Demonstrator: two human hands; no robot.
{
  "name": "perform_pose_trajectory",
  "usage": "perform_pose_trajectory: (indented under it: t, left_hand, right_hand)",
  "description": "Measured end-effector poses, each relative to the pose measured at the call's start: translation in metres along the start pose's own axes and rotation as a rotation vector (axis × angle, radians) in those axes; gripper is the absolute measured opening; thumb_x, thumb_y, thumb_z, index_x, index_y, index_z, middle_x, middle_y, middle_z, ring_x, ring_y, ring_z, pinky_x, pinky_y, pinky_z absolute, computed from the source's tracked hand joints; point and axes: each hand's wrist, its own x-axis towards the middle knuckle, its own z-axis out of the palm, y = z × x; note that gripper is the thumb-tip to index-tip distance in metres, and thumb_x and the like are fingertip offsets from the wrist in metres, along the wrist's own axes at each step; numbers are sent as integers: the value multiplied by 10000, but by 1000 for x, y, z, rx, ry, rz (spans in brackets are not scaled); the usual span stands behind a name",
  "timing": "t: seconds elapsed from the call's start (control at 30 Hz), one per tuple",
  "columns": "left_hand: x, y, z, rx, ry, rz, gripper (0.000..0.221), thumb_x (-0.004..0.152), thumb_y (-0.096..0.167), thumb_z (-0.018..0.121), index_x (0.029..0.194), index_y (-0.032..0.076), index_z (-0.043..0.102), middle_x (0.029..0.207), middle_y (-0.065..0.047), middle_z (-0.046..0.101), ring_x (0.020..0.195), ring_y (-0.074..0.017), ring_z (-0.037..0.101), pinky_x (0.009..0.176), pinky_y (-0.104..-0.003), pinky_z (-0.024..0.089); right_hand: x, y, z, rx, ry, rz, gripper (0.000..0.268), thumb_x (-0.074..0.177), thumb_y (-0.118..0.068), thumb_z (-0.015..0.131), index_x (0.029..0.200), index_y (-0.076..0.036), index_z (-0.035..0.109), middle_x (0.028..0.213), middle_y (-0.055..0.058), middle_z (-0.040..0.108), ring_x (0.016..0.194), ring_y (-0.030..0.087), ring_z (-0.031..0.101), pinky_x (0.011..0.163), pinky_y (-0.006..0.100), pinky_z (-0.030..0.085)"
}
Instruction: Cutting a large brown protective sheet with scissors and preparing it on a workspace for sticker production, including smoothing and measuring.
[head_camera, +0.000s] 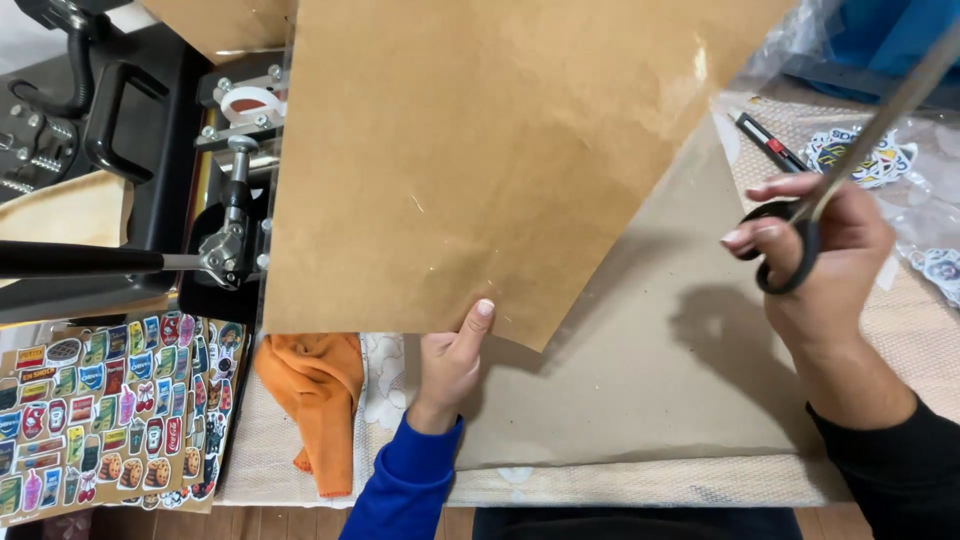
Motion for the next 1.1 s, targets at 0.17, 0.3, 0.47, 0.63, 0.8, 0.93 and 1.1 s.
perform_pose_trajectory:
  t: [0.17, 0.3, 0.47, 0.63, 0.8, 0.93, 1.1]
  left_hand:
    - [3, 9, -4, 47, 40, -153, 688, 926, 374, 742, 543, 196, 198, 533, 89, 232, 507, -77, 274, 473, -295, 219]
    - [0, 15, -6, 48, 70, -154, 715, 923, 379, 735, 482, 186, 205, 490, 86, 242, 475, -77, 276, 460, -293, 219]
    - [1, 14, -2, 7, 115, -116, 739, 913, 359, 743, 447, 174, 200, 457, 77, 210, 442, -83, 248, 440, -298, 187]
    - [1, 17, -6, -5, 89, -113, 706, 934, 351, 717, 510, 191, 176, 484, 86, 219, 475, -81, 268, 463, -283, 222]
    - [5, 10, -2, -207, 93, -49, 666, 934, 235, 726, 543, 202, 188, 543, 99, 227, 523, -63, 278, 502, -256, 245]
    - [9, 4, 3, -498, 44, 49, 625, 920, 72, 709, 547, 200, 225, 607, 102, 260, 577, -44, 366, 573, -240, 382]
    - [10, -5, -3, -455, 52, -17, 642, 903, 89, 734, 533, 209, 224, 595, 99, 248, 561, -54, 347, 555, -258, 347]
  right_hand:
    - [21, -31, -10, -109, 313, -218, 300, 746, 38, 714, 969, -87, 555, 986, 52, 578, 990, 179, 570, 726, 278, 456]
    - [27, -60, -23, -444, 110, -187, 310, 1308, -219, 356, 1425, 55, 440, 1162, 113, 459, 947, 153, 517, 917, 271, 404]
    - [43, -54, -17, -222, -18, -274, 303, 1210, -246, 534, 1361, -66, 343, 1510, 224, 404, 1302, 344, 618, 1025, 342, 518]
    - [53, -59, -18, -329, 26, -300, 358, 1182, -115, 510, 1478, 78, 451, 1492, 177, 355, 1082, 279, 551, 873, 322, 468]
    - [48, -67, -15, -346, 42, -196, 330, 1236, -293, 507, 1405, -13, 465, 1357, 123, 520, 948, 179, 578, 895, 272, 475]
    - [43, -80, -3, -301, 2, -220, 242, 1239, -222, 474, 1383, -49, 388, 1508, 204, 513, 879, 217, 536, 881, 286, 489]
    - [56, -77, -14, -309, -74, -298, 248, 1270, -217, 432, 1393, -18, 350, 1585, 276, 501, 852, 251, 526, 824, 298, 411]
